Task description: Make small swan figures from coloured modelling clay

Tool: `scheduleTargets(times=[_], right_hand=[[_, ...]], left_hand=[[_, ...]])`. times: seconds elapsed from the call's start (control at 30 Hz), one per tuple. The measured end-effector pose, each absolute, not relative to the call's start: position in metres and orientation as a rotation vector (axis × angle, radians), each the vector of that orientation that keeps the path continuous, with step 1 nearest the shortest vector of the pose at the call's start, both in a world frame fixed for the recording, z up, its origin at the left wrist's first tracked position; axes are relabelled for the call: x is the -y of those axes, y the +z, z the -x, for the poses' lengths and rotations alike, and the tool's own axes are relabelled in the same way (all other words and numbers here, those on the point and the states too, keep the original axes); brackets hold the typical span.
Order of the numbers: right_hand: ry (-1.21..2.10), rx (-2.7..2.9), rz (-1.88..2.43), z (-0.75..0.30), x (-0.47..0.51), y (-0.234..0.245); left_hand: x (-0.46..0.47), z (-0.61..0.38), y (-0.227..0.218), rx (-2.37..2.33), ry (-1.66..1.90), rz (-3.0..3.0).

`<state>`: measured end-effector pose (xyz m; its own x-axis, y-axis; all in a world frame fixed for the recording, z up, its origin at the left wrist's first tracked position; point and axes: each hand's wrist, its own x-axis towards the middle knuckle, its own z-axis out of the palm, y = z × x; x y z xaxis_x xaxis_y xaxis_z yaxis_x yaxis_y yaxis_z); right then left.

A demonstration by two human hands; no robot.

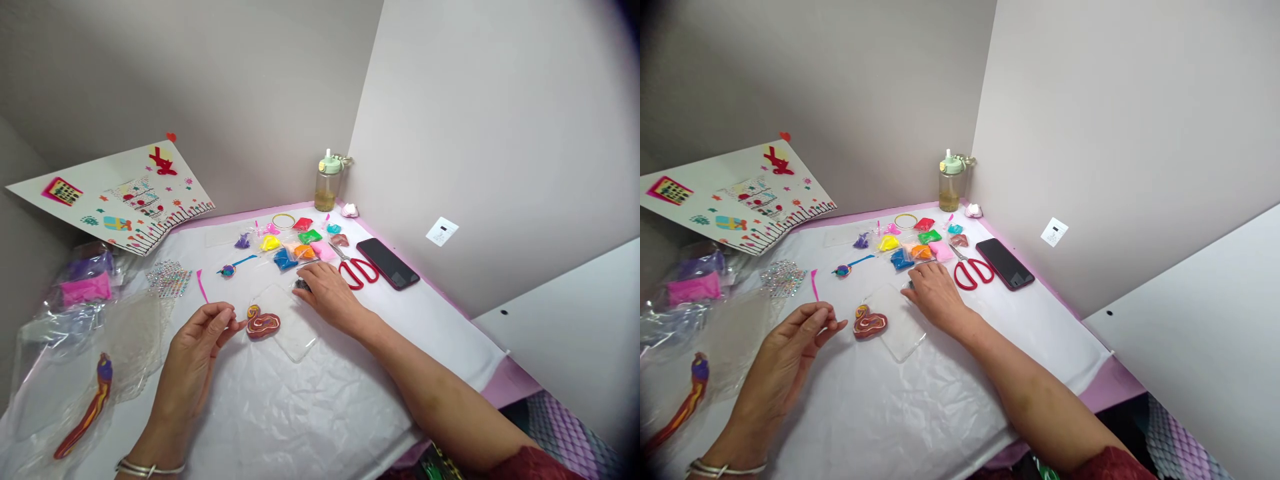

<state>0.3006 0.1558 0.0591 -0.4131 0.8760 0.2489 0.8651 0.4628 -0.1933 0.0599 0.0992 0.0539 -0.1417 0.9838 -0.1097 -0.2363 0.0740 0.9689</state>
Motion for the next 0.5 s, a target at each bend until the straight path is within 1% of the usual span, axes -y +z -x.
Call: scheduleTargets(times=[0.2,0.4,0.47,0.5], right_hand=[[0.229,2.4,1.17,-0.27,-0.136,0.051],[0.203,2.538,1.103,-0.249,-0.131,0.036],[0.321,2.498,1.088,-0.25,-0.129,0.037],[0.434,2.443,1.079,-0.251,-0.128,0.038]], left_hand=[[-0.099,-0.064,0.056,-1.232,1.37,-0.876],[-0.098,-0.063,0.053,-1.256,1.403,-0.916],[-0.098,-0.062,0.053,-1.244,1.415,-0.931],[-0.098,-0.062,0.054,-1.238,1.422,-0.937]])
